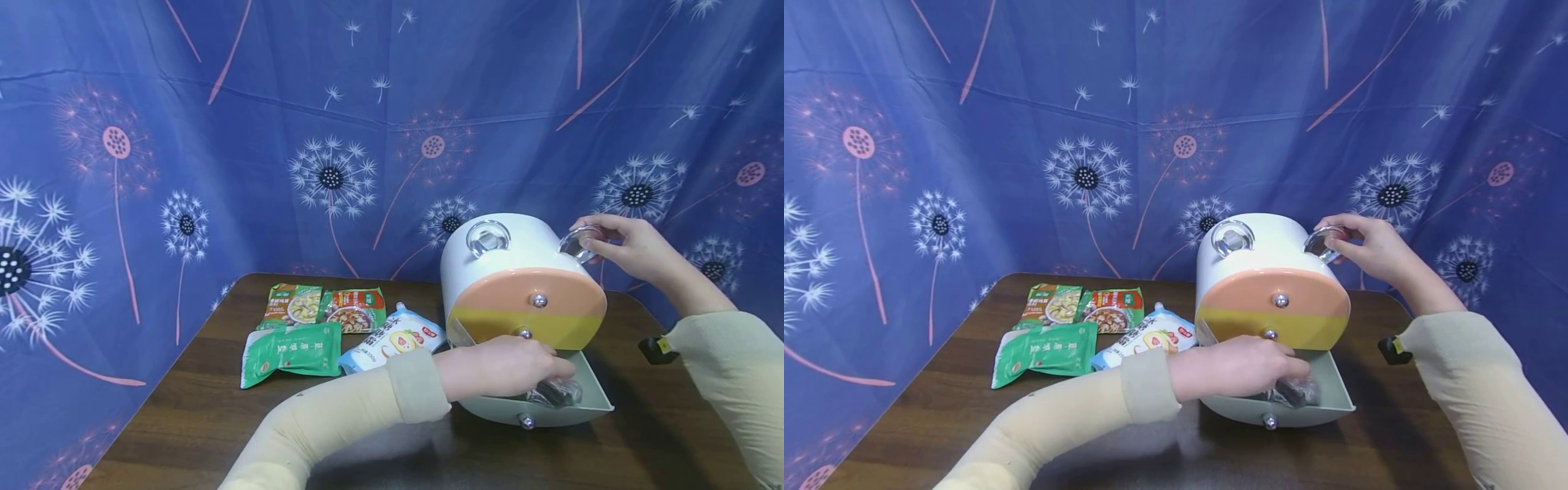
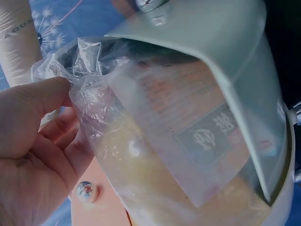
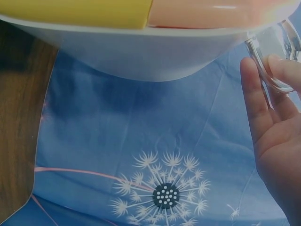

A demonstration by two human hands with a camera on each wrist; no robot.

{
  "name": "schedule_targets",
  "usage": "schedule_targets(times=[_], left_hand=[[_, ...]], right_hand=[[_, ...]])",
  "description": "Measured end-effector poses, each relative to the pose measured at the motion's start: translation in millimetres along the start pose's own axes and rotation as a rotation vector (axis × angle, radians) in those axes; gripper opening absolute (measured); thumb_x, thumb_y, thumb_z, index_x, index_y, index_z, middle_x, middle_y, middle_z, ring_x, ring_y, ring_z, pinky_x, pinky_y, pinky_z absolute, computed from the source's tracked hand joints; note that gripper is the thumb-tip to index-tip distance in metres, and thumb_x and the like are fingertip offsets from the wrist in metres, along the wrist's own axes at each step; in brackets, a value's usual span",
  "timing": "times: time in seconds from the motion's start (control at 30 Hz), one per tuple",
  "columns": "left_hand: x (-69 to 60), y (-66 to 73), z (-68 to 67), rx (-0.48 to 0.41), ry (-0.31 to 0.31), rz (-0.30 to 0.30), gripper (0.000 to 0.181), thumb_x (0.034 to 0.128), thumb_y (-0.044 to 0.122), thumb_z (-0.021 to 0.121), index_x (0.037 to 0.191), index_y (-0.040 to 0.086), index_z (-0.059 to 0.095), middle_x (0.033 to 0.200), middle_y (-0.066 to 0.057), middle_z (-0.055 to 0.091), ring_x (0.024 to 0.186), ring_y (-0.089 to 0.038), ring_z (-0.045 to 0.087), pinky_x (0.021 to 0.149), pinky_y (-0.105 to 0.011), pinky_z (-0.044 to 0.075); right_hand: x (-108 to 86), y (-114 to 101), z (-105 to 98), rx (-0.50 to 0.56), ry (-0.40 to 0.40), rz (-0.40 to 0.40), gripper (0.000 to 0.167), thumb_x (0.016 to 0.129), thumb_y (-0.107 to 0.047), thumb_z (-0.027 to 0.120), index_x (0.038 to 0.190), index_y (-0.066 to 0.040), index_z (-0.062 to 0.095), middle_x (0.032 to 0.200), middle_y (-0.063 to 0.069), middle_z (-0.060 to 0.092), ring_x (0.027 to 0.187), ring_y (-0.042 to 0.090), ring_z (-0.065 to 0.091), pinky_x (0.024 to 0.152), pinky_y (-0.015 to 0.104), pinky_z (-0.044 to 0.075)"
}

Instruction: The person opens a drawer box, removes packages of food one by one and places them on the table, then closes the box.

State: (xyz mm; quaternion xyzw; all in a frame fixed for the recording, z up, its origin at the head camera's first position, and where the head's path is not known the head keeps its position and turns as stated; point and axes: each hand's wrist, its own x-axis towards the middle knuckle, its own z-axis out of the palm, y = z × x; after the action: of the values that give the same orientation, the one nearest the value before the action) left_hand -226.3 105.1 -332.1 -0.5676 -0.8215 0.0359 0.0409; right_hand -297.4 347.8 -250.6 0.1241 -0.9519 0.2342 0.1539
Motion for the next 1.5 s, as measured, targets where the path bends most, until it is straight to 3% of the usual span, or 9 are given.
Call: schedule_targets(times=[0.33, 0.6, 0.83, 1.0, 1.1, 1.27, 1.5], left_hand=[[-9.7, 8.3, -14.5, 0.0, 0.033, -0.006, 0.027, 0.0944, 0.01, 0.05, 0.109, 0.033, 0.052, 0.087, 0.018, 0.052, 0.076, 0.004, 0.046, 0.056, -0.012, 0.039], [-20.3, 16.9, -24.5, 0.061, 0.066, -0.026, 0.03, 0.093, 0.017, 0.055, 0.115, 0.038, 0.051, 0.091, 0.02, 0.05, 0.079, 0.005, 0.047, 0.057, -0.013, 0.039], [-36.1, 30.3, -35.9, 0.192, 0.167, -0.002, 0.036, 0.0945, 0.021, 0.054, 0.125, 0.041, 0.05, 0.103, 0.02, 0.052, 0.083, 0.004, 0.047, 0.059, -0.012, 0.039], [-45.6, 34.8, -40.7, 0.227, 0.229, 0.022, 0.036, 0.0948, 0.021, 0.054, 0.126, 0.039, 0.051, 0.109, 0.018, 0.055, 0.089, 0.003, 0.051, 0.063, -0.011, 0.041], [-51.8, 36.0, -41.8, 0.249, 0.288, 0.036, 0.034, 0.0957, 0.021, 0.052, 0.125, 0.038, 0.053, 0.107, 0.018, 0.055, 0.089, 0.003, 0.053, 0.061, -0.011, 0.041], [-64.8, 39.0, -43.3, 0.339, 0.438, 0.066, 0.029, 0.0975, 0.022, 0.047, 0.121, 0.037, 0.057, 0.1, 0.016, 0.056, 0.086, 0.0, 0.054, 0.06, -0.014, 0.043], [-81.5, 40.7, -45.4, 0.365, 0.585, 0.092, 0.026, 0.1001, 0.024, 0.041, 0.113, 0.035, 0.061, 0.096, 0.014, 0.056, 0.085, -0.003, 0.054, 0.059, -0.015, 0.043]], right_hand=[[0.3, 1, -1, -0.004, 0.007, -0.014, 0.042, 0.094, -0.031, 0.055, 0.13, -0.009, 0.052, 0.102, 0.014, 0.059, 0.069, 0.005, 0.063, 0.068, 0.035, 0.054], [-0.9, 1, -2, 0.004, 0.005, -0.013, 0.043, 0.094, -0.034, 0.054, 0.129, -0.009, 0.052, 0.104, 0.017, 0.059, 0.069, 0.003, 0.062, 0.074, 0.05, 0.052], [-0.8, 0, -2, 0.009, 0.007, -0.007, 0.043, 0.094, -0.034, 0.054, 0.13, -0.009, 0.052, 0.106, 0.018, 0.059, 0.07, 0.001, 0.061, 0.076, 0.051, 0.052], [-0.7, -1, -1, 0.01, 0.007, -0.001, 0.043, 0.094, -0.034, 0.054, 0.129, -0.009, 0.052, 0.104, 0.017, 0.059, 0.07, 0.002, 0.061, 0.077, 0.052, 0.051], [-0.4, 0, 0, 0.016, 0.003, -0.005, 0.043, 0.094, -0.033, 0.055, 0.129, -0.009, 0.052, 0.103, 0.017, 0.06, 0.069, 0.0, 0.061, 0.073, 0.041, 0.055], [0.4, 1, 1, 0.026, -0.008, -0.011, 0.042, 0.094, -0.033, 0.055, 0.129, -0.009, 0.052, 0.104, 0.018, 0.06, 0.069, 0.003, 0.063, 0.063, 0.02, 0.051], [0.3, 0, 1, 0.032, -0.003, -0.012, 0.043, 0.094, -0.033, 0.055, 0.129, -0.009, 0.052, 0.101, 0.015, 0.057, 0.07, -0.001, 0.061, 0.062, 0.015, 0.048]])
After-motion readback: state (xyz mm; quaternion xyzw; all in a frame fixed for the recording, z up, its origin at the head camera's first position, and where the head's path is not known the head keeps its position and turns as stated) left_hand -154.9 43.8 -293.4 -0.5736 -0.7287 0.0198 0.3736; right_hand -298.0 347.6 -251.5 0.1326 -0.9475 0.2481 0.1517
